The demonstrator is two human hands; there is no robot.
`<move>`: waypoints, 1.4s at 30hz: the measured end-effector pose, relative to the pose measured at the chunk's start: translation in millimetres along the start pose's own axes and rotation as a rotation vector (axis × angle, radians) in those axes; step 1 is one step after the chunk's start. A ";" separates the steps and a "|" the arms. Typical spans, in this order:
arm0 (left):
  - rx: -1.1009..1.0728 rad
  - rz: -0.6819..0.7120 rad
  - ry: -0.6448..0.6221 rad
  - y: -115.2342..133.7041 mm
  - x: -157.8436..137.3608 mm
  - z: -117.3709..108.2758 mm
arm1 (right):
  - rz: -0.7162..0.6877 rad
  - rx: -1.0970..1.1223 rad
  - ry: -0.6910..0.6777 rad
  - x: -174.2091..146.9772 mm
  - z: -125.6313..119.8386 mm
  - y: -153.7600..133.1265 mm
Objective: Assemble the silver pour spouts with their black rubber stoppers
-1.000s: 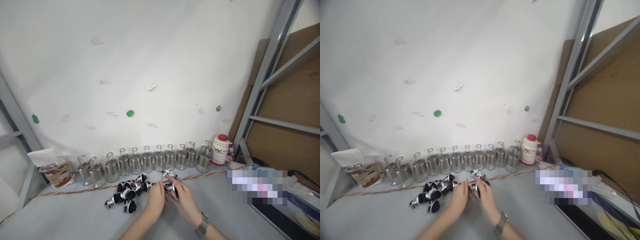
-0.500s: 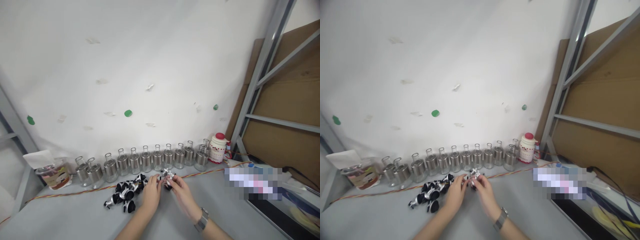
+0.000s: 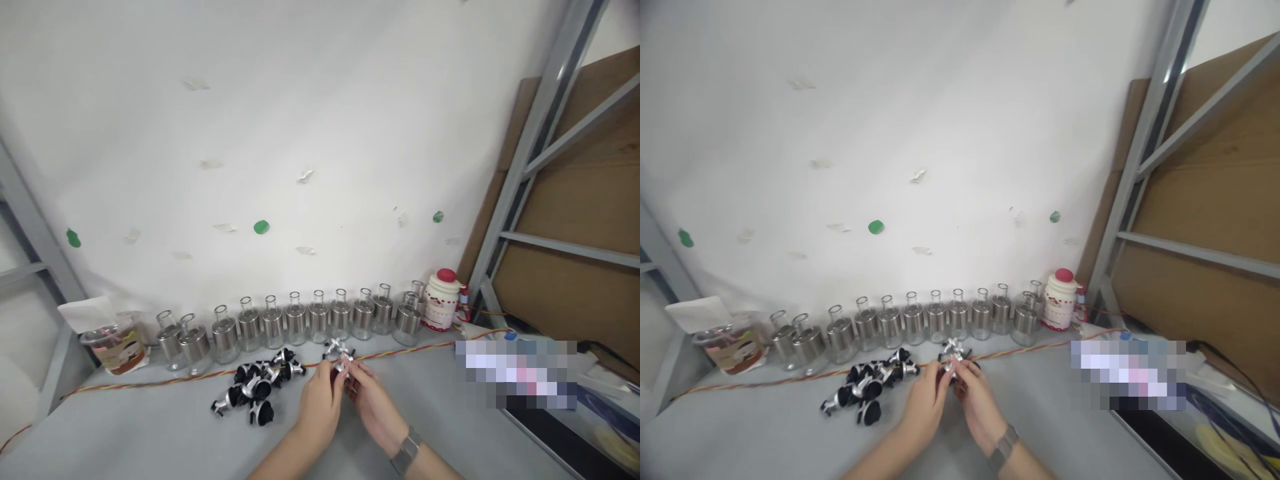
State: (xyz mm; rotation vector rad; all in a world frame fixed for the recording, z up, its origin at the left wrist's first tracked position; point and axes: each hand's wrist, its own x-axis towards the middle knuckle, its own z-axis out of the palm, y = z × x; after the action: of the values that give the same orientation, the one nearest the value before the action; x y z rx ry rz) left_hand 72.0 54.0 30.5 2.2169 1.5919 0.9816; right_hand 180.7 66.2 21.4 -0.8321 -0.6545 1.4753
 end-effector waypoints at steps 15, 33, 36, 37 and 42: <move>0.162 0.087 -0.014 -6.8 0.7 -7.3 | 0.052 -0.152 -0.036 6.7 2.1 1.1; -0.103 -0.185 0.014 -6.9 7.5 -3.7 | 0.485 -0.002 -0.309 -7.5 1.1 1.4; -0.175 -0.233 0.004 -9.3 10.1 0.2 | 0.371 -0.035 -0.252 -6.7 4.6 2.6; -0.203 -0.245 0.003 -9.5 11.0 1.5 | 0.324 -0.050 -0.230 -6.0 5.4 2.7; -0.352 -0.264 0.022 -4.3 14.7 3.5 | 0.111 -0.151 -0.149 -2.8 8.4 0.6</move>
State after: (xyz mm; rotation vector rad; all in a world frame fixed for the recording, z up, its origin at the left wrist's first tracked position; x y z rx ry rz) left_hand 73.7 69.6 31.1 1.7213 1.5323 1.1093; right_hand 173.5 64.0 26.1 -0.8915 -0.8517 1.6140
